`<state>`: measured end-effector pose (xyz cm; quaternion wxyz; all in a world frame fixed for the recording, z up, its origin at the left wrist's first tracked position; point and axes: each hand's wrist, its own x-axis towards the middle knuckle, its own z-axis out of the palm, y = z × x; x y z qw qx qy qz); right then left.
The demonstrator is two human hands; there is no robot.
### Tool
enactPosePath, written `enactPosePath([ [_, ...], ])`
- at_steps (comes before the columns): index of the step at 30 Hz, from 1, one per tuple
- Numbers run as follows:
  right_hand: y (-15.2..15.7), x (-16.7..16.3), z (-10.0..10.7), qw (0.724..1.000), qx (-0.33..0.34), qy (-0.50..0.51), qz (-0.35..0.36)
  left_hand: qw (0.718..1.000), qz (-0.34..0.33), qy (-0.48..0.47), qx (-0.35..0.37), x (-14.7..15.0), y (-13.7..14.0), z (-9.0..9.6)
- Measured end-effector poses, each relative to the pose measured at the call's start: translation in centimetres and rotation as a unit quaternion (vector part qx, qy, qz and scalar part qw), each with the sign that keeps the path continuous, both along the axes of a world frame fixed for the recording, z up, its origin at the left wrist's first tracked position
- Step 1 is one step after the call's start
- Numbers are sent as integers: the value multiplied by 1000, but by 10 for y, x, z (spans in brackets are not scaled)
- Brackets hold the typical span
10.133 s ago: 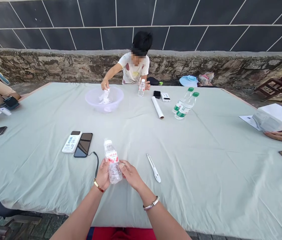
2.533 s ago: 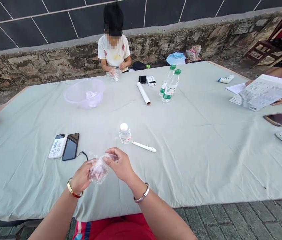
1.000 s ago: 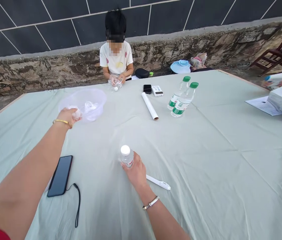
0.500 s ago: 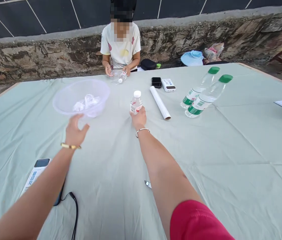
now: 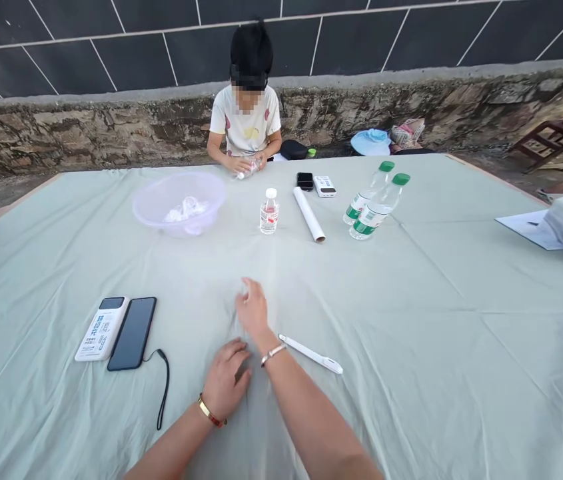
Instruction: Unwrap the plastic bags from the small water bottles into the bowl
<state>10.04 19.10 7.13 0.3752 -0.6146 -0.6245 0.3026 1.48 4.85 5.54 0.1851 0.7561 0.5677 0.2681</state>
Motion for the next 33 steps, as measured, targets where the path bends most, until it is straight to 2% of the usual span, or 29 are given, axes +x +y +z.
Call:
enactPosePath([
  [2,-51,-5,-6,998,-12,2,62,998,-5,51,-28,-4,-19,-1],
  [4,-92,-3,-11,996,-22,-9,87,994,-13,105,-39,-8,-40,-4],
  [6,-121,4,-16,995,-16,-32,97,987,-35,154,-26,-12,-58,-8],
  [8,-137,11,-18,992,5,-57,113,980,-50,195,-3,-14,-69,-11],
  [11,-143,14,-18,988,23,-88,122,972,-42,228,20,-14,-74,-14],
  [17,-137,7,-15,984,7,-146,100,969,-35,244,33,-13,-69,-16],
  [26,-137,6,-15,981,-4,-171,91,972,-39,233,7,-12,-67,-13],
  [33,-136,6,-13,979,1,-183,93,970,-36,241,15,-12,-68,-10],
])
